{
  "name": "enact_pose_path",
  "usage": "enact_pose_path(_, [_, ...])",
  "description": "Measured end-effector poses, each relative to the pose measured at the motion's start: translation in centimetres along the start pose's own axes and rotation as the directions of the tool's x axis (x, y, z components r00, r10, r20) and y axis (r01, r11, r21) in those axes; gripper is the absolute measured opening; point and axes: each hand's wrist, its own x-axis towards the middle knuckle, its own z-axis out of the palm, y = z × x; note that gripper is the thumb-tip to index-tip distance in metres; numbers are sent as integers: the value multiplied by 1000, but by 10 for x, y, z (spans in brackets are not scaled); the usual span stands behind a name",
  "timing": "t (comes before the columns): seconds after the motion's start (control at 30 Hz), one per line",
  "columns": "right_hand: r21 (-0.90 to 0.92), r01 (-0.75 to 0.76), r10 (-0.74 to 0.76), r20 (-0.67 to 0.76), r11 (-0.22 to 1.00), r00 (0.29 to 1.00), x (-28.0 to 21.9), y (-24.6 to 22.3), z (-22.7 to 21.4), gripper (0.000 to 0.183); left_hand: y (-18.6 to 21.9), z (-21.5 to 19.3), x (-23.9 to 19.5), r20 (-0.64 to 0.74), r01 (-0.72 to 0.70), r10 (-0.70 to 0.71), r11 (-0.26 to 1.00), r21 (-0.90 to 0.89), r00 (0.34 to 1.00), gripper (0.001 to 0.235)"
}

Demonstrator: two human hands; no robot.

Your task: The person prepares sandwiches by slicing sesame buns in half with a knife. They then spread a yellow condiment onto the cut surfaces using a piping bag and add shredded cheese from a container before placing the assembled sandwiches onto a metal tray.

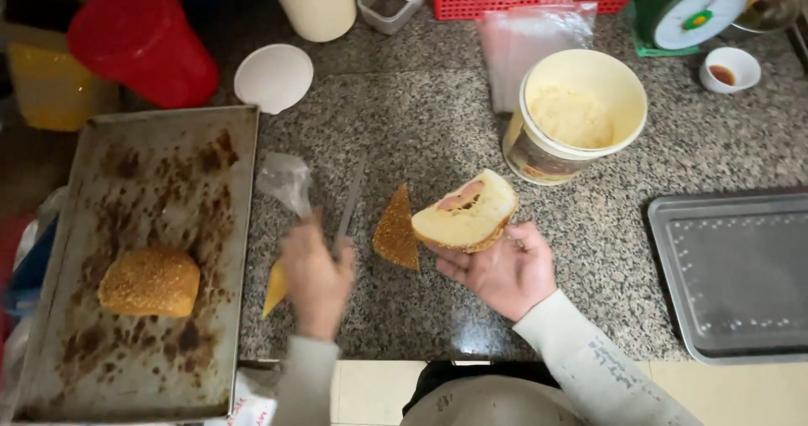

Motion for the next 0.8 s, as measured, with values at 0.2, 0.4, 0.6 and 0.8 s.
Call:
enact_pose_path(0.2, [30,-8,-8,497,1000,867,13,13,-22,84,119,-72,-66,-203,-301,318,299,-906,926,85])
enact_pose_path(0.4, [-207,-61,165,530,976,832,19,7,-53,68,148,-44,-78,-150,-147,-53,52,-988,987,123])
enact_pose_path(0.6, [-760,442,-158,568,-475,808,60,-60,-173,78,165,-68,-85,-168,-173,-91,-43,-984,982,116])
enact_pose_path(0.8, [-948,309,-757,149,74,636,80,-200,-188,32,201,-96,-99,-122,-101,-193,115,-988,974,117])
